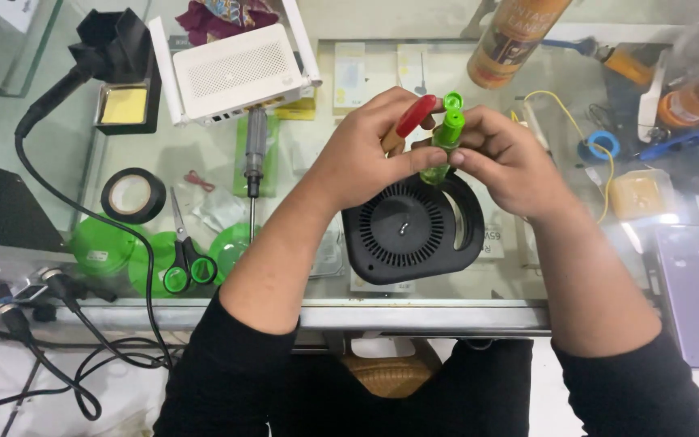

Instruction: Cleaning a circular power strip using a brush and small tools to remove dust and debris

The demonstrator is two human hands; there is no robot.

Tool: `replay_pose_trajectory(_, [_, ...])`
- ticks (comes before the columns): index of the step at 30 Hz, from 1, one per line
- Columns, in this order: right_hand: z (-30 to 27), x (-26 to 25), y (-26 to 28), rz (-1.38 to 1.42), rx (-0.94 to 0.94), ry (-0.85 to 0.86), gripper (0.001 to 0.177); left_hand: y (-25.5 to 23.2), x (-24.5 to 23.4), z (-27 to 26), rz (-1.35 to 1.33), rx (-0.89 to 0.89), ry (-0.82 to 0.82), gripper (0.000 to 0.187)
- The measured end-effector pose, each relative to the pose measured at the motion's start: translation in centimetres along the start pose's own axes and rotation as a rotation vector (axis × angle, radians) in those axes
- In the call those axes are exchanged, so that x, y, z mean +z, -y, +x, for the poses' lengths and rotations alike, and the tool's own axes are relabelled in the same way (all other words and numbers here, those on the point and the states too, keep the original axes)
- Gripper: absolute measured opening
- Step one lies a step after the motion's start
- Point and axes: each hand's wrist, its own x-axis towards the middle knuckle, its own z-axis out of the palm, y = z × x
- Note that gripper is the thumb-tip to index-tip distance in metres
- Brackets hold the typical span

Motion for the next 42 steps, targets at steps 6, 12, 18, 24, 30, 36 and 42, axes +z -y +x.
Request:
replay_pose_trajectory(6, [0.3, 1.0, 0.8, 0.000, -0.074, 0.005, 0.030, 0.6, 1.6, -0.3, 0.052, 0.130, -0.125, 0.049])
replay_pose_trajectory(12, [0.0, 1.2, 1.3, 0.027, -0.063, -0.013, 0.028, 0.6, 1.8, -0.3, 0.185, 0.192, -0.150, 0.039])
replay_pose_trajectory(18, [0.2, 0.3, 2.2, -0.065, -0.077, -0.232, 0.021, -1.1, -0.2, -0.7, 0.350, 0.205, -0.243, 0.054])
replay_pose_trajectory(24, [1.2, -1.6, 0.1, -0.444, -0.030, -0.551, 0.017, -1.2, -2.8, -0.6, -0.041, 0.122, -0.638, 0.030])
replay_pose_trajectory(30, [1.8, -1.0, -1.3, -0.565, 0.085, -0.456, 0.017, -1.1, -2.8, -0.5, 0.060, -0.118, -0.660, 0.059])
replay_pose_trajectory(36, [2.2, -0.2, -1.5, -0.619, 0.056, -0.412, 0.020, -1.4, -2.8, -0.2, 0.075, -0.258, -0.587, 0.059])
replay_pose_trajectory(42, [1.8, 0.0, 0.8, -0.620, 0.031, -0.426, 0.044, -0.1, -3.1, -0.3, 0.235, -0.031, -0.489, 0.015])
